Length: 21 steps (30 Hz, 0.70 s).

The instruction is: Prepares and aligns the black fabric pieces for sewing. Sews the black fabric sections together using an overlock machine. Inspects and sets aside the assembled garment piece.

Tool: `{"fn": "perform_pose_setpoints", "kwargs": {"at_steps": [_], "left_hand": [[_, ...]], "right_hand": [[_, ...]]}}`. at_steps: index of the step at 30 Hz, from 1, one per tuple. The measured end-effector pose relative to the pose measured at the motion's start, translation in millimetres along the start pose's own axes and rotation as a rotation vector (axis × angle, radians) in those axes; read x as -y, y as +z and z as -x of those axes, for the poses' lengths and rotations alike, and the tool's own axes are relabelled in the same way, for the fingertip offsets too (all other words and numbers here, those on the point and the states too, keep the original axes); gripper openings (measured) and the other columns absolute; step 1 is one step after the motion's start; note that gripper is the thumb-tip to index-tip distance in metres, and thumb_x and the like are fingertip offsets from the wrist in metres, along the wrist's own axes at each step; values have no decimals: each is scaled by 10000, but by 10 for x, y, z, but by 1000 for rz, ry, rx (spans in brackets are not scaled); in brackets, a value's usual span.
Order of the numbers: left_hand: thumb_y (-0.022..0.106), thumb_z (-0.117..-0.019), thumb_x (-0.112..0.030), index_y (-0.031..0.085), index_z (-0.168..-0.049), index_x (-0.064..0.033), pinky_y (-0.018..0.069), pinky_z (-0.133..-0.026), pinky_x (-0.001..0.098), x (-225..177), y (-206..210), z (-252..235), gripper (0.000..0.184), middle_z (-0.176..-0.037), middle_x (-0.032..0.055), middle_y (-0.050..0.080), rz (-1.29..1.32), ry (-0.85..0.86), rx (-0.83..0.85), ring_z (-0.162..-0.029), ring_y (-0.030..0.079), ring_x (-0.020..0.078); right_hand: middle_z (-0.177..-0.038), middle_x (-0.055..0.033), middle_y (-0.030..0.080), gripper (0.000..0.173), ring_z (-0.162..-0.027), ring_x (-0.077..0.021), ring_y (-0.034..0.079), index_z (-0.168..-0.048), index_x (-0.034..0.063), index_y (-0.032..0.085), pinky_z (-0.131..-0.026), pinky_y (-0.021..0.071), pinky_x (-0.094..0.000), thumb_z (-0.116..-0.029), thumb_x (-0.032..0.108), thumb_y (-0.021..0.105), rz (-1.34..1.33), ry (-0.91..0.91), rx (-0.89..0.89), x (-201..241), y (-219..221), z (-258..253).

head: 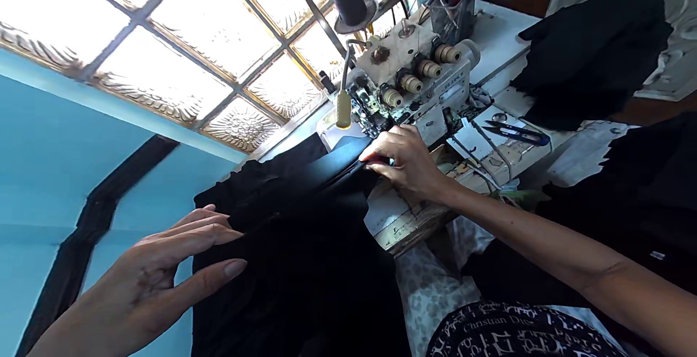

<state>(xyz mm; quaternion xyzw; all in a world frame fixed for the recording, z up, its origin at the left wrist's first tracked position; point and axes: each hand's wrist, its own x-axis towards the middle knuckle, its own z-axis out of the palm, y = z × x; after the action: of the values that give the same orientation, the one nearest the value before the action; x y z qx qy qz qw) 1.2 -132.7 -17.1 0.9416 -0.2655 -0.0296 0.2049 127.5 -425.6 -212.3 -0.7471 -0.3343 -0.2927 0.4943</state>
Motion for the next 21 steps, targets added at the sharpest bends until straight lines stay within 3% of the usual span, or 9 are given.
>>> {"fn": "perform_pose_setpoints", "kwargs": {"at_steps": [5, 9, 11, 13, 14, 16, 17, 21], "left_hand": [[641, -964, -474, 747, -958, -202, 373, -1159, 360, 68, 0, 30, 292, -941, -138, 705, 7, 20, 2, -1111, 621, 11], [606, -973, -479, 748, -934, -152, 366, -1152, 367, 45, -3, 32, 358, -941, -113, 700, -19, -23, -25, -1109, 612, 19], [568, -990, -411, 733, -893, -91, 386, -1119, 343, -26, 13, -10, 372, -902, -87, 690, -51, -36, -70, -1069, 613, 15], [566, -982, -344, 723, -865, -81, 405, -1099, 329, -70, 46, -41, 329, -886, -85, 678, -56, -44, -139, -1050, 611, 16], [581, -978, -335, 726, -869, -98, 406, -1106, 328, -81, 62, -50, 298, -899, -97, 676, -41, -38, -169, -1061, 609, 16], [613, -968, -323, 732, -885, -135, 388, -1157, 352, -116, 83, -74, 237, -928, -118, 686, 1, 0, -201, -1104, 613, 24], [621, -960, -314, 730, -891, -148, 375, -1174, 370, -131, 90, -85, 211, -934, -121, 684, 13, 25, -204, -1114, 614, 33], [623, -956, -305, 732, -869, -112, 371, -1175, 382, -146, 97, -143, 238, -928, -87, 707, -35, 65, -224, -1110, 626, 62]], "right_hand": [[-873, -73, 737, 102, -876, -263, 680, -957, 116, 809, -960, 432, -528, -887, 112, 734, -8, -18, 51, -29, -11, -44], [-806, -79, 703, 53, -836, -269, 666, -906, 91, 778, -954, 423, -532, -892, 108, 730, 1, -37, 63, 8, -89, -22], [-778, -75, 670, 48, -812, -273, 649, -890, 98, 772, -925, 437, -526, -894, 121, 731, 31, -64, 42, 28, -132, 18], [-863, -92, 678, 67, -869, -291, 647, -902, 104, 774, -901, 454, -515, -910, 123, 710, 27, -85, 46, 27, -163, 60], [-975, -111, 691, 80, -938, -304, 646, -914, 108, 766, -896, 470, -505, -925, 130, 690, 17, -89, 71, 22, -176, 68], [-1169, -155, 689, 92, -1056, -327, 653, -926, 84, 730, -908, 516, -476, -957, 122, 652, -28, -100, 142, -8, -184, 47], [-1188, -162, 690, 86, -1076, -321, 663, -937, 63, 706, -923, 531, -458, -969, 103, 638, -64, -112, 175, -32, -182, 26], [-871, -128, 706, 84, -876, -282, 691, -998, -7, 671, -867, 527, -433, -989, 48, 608, -161, -168, 244, -141, -236, -44]]}}
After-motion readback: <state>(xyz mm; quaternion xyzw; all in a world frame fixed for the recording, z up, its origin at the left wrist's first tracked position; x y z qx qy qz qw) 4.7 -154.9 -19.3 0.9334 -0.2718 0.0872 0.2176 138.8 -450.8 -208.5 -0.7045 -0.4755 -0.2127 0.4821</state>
